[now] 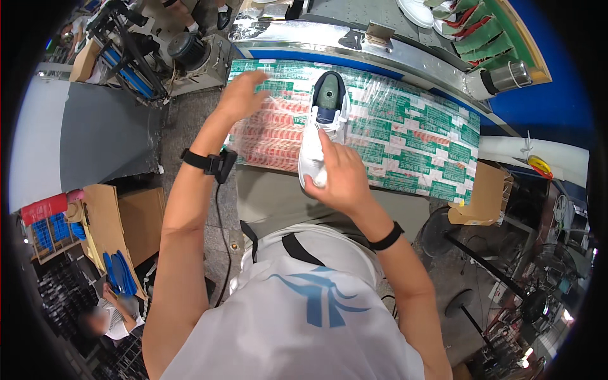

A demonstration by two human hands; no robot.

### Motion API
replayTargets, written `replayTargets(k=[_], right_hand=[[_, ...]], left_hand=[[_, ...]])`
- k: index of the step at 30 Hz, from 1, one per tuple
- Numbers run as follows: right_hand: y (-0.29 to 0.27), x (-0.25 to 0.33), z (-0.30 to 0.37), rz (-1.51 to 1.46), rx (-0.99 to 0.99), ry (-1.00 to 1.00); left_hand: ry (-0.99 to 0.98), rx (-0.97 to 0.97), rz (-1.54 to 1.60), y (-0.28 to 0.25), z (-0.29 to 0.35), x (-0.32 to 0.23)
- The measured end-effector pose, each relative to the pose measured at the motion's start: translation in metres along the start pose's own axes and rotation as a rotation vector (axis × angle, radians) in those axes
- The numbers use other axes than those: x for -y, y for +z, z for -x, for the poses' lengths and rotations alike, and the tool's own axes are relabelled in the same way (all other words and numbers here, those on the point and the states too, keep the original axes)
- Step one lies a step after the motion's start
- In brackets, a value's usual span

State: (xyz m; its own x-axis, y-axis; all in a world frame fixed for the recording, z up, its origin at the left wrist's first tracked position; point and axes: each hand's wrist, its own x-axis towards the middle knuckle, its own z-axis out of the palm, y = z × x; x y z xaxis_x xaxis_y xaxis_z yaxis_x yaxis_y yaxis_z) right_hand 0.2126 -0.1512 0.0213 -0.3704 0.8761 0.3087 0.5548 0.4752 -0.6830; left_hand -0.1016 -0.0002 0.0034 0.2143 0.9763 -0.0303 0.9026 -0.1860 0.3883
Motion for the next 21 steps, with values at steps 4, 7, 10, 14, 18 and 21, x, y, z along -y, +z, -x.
replayTargets(k=[4,7,10,14,18,21], right_hand=[[0.019,0.002,-0.012,0.353,0.059,-0.031],[0.018,0.01,-0.014,0.37,0.063,-0.041],[0.013,0.019,-0.022,0.225,0.106,0.065],[0.013,0.041,-0.035,-0.048,0.157,0.274],[0.003,0.055,-0.008,-0.243,0.209,0.301],[-0.017,0.043,0.02,-0.349,0.222,0.27]], left_hand=[[0.159,0.33,0.625,-0.03,-0.013,-0.098],[0.302,0.351,0.456,-0.006,-0.028,-0.097],[0.342,0.359,0.55,0.0,-0.035,-0.088],[0.332,0.354,0.551,0.002,-0.036,-0.089],[0.29,0.393,0.606,-0.006,-0.039,-0.089],[0.35,0.377,0.537,-0.002,-0.043,-0.091]])
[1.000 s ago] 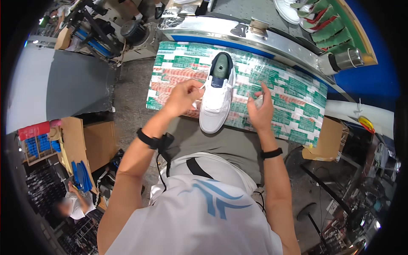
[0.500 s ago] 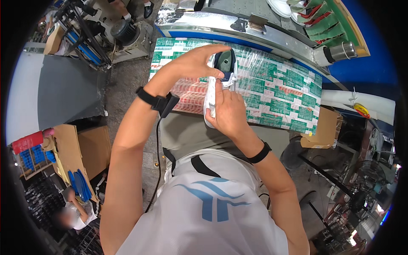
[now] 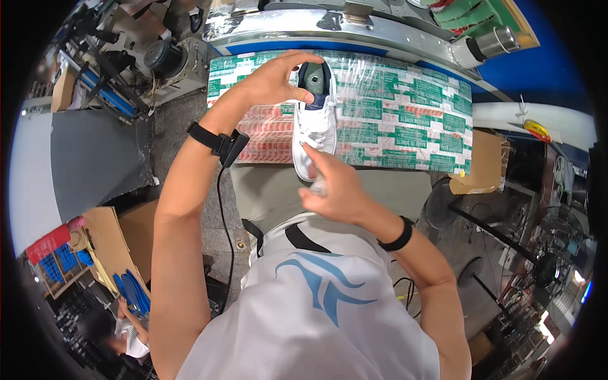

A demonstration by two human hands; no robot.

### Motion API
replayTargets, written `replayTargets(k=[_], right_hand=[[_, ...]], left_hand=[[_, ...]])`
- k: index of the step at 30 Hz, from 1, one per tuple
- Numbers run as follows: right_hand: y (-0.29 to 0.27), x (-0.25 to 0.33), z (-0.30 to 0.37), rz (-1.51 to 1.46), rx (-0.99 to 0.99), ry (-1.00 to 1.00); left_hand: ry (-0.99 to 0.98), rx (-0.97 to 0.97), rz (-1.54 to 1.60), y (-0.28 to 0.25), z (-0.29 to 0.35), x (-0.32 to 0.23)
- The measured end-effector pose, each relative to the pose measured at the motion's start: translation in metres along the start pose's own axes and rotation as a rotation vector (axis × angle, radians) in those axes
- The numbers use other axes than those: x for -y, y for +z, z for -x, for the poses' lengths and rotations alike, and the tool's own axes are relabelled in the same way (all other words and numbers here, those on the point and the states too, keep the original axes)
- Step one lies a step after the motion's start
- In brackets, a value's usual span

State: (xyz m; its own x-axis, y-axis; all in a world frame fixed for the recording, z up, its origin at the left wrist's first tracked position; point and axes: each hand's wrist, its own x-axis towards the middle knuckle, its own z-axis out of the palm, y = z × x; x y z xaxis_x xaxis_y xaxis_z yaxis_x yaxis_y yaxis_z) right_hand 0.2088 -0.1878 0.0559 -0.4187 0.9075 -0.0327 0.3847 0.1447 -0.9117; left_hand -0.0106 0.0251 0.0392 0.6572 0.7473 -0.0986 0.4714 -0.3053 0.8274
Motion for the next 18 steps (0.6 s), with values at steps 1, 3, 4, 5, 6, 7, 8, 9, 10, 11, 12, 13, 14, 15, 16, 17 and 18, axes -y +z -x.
replayTargets(k=[1,3,4,5,6,7,8,9,10,11,12,13,14,15,16,17,18], right_hand=[[-0.01,-0.003,0.006,0.006,0.022,0.033],[-0.018,-0.002,0.006,0.087,0.02,0.027],[-0.017,-0.003,0.0,0.081,0.014,0.029],[-0.015,-0.003,-0.008,0.201,-0.078,-0.067],[-0.013,-0.005,-0.017,0.322,-0.169,-0.166],[-0.012,-0.005,-0.026,0.375,-0.226,-0.201],[-0.01,-0.009,-0.032,0.369,-0.227,-0.203],[-0.006,-0.012,-0.038,0.357,-0.216,-0.199],[-0.003,-0.015,-0.041,0.345,-0.205,-0.195],[-0.001,-0.016,-0.041,0.343,-0.207,-0.195],[-0.001,-0.013,-0.042,0.329,-0.182,-0.222],[-0.002,-0.009,-0.043,0.316,-0.157,-0.248],[-0.003,-0.004,-0.037,0.315,-0.155,-0.248],[-0.007,0.01,-0.027,0.271,-0.06,-0.287],[-0.006,0.02,-0.01,0.229,0.025,-0.312],[0.009,0.017,0.011,0.229,0.026,-0.302],[0.031,0.005,0.031,0.218,0.125,-0.351]], left_hand=[[-0.005,-0.013,-0.013,0.002,-0.001,-0.003],[-0.01,-0.018,-0.03,0.003,-0.003,-0.002],[0.017,-0.01,-0.045,0.002,-0.005,0.001],[0.043,-0.002,-0.061,0.0,-0.006,0.005],[0.04,0.001,-0.065,0.0,-0.006,0.004],[0.027,0.006,-0.056,-0.001,-0.005,0.004],[0.014,0.009,-0.046,-0.001,-0.005,0.003],[0.01,0.018,-0.015,0.001,-0.006,0.004],[0.009,0.021,-0.018,0.001,-0.007,0.004],[0.011,0.02,-0.004,0.002,-0.007,0.005],[0.01,0.016,0.012,0.002,-0.007,0.006],[-0.005,0.019,0.022,0.001,-0.004,0.008],[-0.008,0.017,0.023,-0.001,-0.004,0.01],[0.016,0.005,0.012,-0.002,-0.003,0.014],[0.046,0.007,0.005,0.0,-0.003,0.009],[0.003,0.019,-0.016,0.001,-0.005,0.005],[0.003,0.019,-0.019,0.0,-0.004,0.002]])
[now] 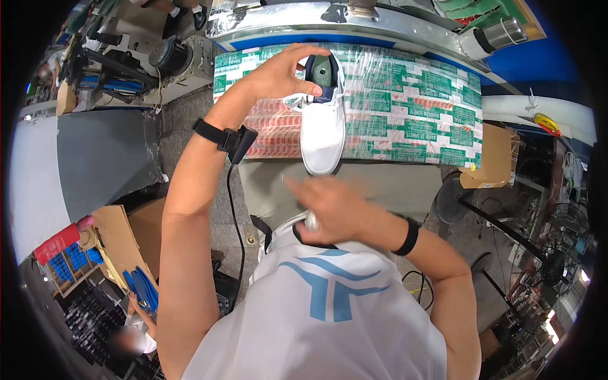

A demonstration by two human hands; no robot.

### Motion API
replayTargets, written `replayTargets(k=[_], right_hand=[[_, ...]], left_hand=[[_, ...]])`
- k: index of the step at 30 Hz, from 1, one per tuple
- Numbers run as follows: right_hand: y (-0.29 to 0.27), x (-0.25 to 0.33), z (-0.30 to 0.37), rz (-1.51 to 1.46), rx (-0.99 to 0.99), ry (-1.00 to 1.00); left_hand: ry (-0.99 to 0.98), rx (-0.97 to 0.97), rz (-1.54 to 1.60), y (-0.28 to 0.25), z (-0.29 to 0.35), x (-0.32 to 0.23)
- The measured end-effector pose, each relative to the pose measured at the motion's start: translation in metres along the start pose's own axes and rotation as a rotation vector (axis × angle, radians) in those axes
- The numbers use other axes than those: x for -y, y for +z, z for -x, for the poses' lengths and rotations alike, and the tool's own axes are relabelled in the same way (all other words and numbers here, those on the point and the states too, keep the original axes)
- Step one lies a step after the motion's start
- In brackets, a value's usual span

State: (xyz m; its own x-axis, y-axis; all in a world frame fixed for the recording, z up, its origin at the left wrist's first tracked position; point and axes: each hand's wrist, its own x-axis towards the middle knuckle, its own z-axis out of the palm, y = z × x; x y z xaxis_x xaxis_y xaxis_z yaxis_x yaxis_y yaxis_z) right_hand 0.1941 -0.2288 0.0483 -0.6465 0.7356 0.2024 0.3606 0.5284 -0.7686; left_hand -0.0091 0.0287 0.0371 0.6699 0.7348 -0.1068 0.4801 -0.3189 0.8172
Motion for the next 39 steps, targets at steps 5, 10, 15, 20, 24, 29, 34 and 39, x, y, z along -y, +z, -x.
replayTargets(k=[5,10,15,20,24,29,34,39], right_hand=[[-0.02,-0.004,-0.029,0.115,-0.184,0.108],[-0.039,-0.049,-0.077,0.364,-0.11,0.184],[-0.026,-0.055,-0.075,-0.05,-0.029,0.243],[-0.006,-0.048,-0.078,-0.628,-0.096,0.33],[-0.017,-0.023,-0.031,-0.563,0.258,0.209],[-0.048,-0.044,-0.001,-0.239,0.042,0.352],[-0.058,-0.074,-0.035,-0.044,-0.34,0.416],[-0.062,-0.069,-0.015,0.094,-0.196,0.344]], left_hand=[[-0.01,0.004,0.026,0.0,-0.001,0.006],[-0.065,0.019,0.014,-0.003,0.0,-0.006],[-0.038,0.006,0.044,-0.001,-0.001,0.001],[-0.039,-0.006,0.008,-0.001,-0.006,-0.002],[-0.033,-0.028,0.007,0.001,0.0,0.001],[-0.009,0.03,0.094,-0.002,0.002,0.009],[-0.119,0.008,0.051,0.016,0.005,-0.012],[-0.026,-0.138,0.054,0.03,0.003,0.007]])
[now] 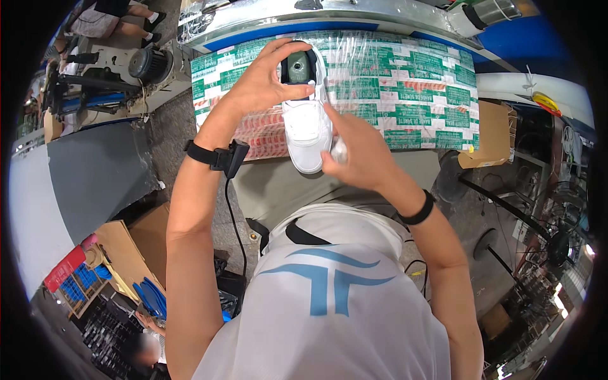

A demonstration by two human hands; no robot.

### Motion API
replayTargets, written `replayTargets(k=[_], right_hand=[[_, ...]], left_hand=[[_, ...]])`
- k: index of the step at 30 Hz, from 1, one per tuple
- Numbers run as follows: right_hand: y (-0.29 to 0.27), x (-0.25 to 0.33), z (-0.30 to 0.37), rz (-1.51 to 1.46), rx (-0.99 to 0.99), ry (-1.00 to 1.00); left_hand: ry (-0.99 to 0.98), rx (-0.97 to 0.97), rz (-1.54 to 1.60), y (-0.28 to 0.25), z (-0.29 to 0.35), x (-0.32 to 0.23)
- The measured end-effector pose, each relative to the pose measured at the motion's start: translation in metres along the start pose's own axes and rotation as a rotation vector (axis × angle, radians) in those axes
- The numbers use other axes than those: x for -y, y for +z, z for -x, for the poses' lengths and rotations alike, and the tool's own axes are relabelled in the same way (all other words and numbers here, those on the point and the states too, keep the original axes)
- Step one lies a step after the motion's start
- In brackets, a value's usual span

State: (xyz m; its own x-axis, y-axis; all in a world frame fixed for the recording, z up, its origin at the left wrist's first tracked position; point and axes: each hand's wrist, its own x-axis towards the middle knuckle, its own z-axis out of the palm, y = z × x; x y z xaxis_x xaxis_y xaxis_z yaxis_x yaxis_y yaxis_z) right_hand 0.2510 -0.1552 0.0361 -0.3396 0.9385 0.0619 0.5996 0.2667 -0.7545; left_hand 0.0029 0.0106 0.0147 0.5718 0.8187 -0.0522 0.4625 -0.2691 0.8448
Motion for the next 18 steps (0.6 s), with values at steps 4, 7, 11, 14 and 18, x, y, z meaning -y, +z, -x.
replayTargets(k=[4,7,11,14,18], right_hand=[[-0.029,0.031,0.045,0.072,0.074,-0.06],[-0.049,0.035,0.086,-0.011,0.173,0.041],[-0.022,0.022,0.094,-0.152,0.135,0.142],[0.0,0.003,0.038,-0.151,-0.032,0.057],[0.011,-0.004,0.001,-0.211,-0.085,0.096]], left_hand=[[-0.025,-0.043,0.165,-0.002,0.003,-0.003],[0.043,-0.085,0.032,-0.003,0.003,0.005],[0.049,-0.084,0.036,0.011,-0.002,-0.005],[0.042,-0.086,0.035,0.008,0.003,0.005],[0.049,-0.07,0.071,0.014,0.0,-0.004]])
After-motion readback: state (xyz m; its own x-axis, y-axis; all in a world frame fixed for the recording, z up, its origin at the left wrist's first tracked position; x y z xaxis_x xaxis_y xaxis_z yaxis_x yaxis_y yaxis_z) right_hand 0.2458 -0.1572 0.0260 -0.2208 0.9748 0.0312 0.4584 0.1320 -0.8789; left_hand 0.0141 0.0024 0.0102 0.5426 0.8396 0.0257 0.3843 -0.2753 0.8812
